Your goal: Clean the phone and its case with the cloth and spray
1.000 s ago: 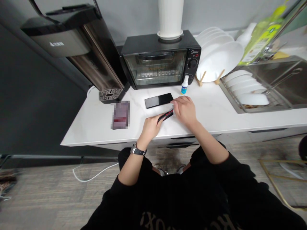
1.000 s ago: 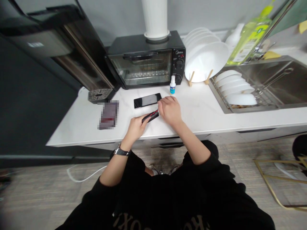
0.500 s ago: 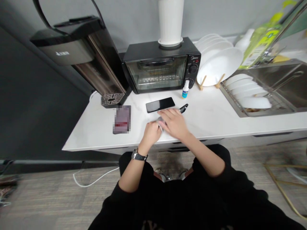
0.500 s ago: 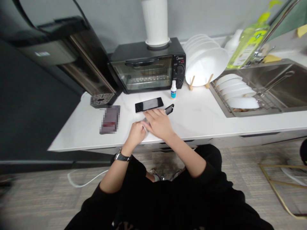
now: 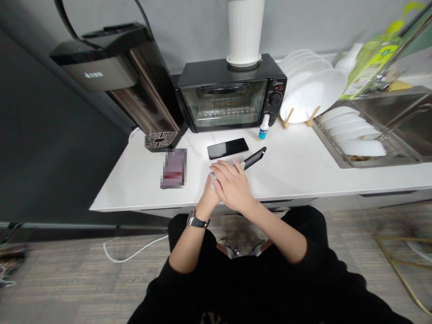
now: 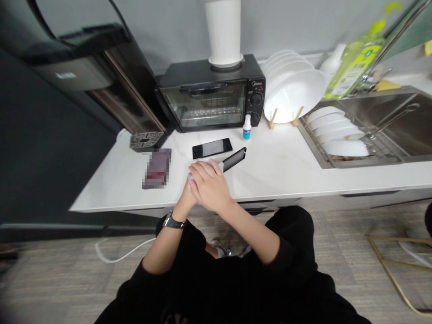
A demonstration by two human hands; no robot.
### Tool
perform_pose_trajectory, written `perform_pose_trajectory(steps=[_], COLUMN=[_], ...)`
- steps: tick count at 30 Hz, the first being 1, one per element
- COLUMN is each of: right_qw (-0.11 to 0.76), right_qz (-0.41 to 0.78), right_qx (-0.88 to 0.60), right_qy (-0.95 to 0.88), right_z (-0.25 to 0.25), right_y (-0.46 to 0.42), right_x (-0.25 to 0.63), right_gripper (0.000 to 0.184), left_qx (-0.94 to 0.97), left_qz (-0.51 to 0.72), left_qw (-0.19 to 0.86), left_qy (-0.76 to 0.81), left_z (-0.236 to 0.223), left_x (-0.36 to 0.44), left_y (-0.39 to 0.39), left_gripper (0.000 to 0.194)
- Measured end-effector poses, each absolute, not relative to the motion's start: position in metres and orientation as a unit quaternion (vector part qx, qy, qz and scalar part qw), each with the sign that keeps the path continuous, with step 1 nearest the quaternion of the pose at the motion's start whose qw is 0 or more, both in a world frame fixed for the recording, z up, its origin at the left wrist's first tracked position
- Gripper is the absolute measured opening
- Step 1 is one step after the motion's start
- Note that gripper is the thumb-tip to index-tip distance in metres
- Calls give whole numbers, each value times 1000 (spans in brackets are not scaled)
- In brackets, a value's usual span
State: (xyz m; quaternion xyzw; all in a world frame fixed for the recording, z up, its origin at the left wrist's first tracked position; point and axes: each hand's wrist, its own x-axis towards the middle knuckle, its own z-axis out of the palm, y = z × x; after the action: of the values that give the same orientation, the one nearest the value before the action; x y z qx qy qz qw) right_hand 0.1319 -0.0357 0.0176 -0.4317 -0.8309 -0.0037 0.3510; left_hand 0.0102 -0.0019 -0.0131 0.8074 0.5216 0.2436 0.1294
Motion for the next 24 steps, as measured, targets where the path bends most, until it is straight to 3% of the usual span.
perform_pose_trajectory(steps=[4,9,15,19,24], right_qw=[321,349,402,379,337], right_qz=[-27,-35,-9,-10,-29], right_qx=[-449,-551,-534,-459,-456], right_qy=[-833,-757,-744,-803,-823], right_z=[20,21,16,14,18], right_y=[-15,24,-8,-37,-17], right_x=[172,228,175,135,172], right_gripper=[43,47,43,41,41], left_qx=[819,818,823,823,829], left_qz=[225,284,216,176,186], left_qw=[135,176,136,112,121], left_qy=[510,469,507,529,513], left_z=[-8,1,3,-1,-1], left_x=[10,12,14,14,12], left_y=[-3,-8,-8,-5,-5], left_gripper=[21,35,29,21,23])
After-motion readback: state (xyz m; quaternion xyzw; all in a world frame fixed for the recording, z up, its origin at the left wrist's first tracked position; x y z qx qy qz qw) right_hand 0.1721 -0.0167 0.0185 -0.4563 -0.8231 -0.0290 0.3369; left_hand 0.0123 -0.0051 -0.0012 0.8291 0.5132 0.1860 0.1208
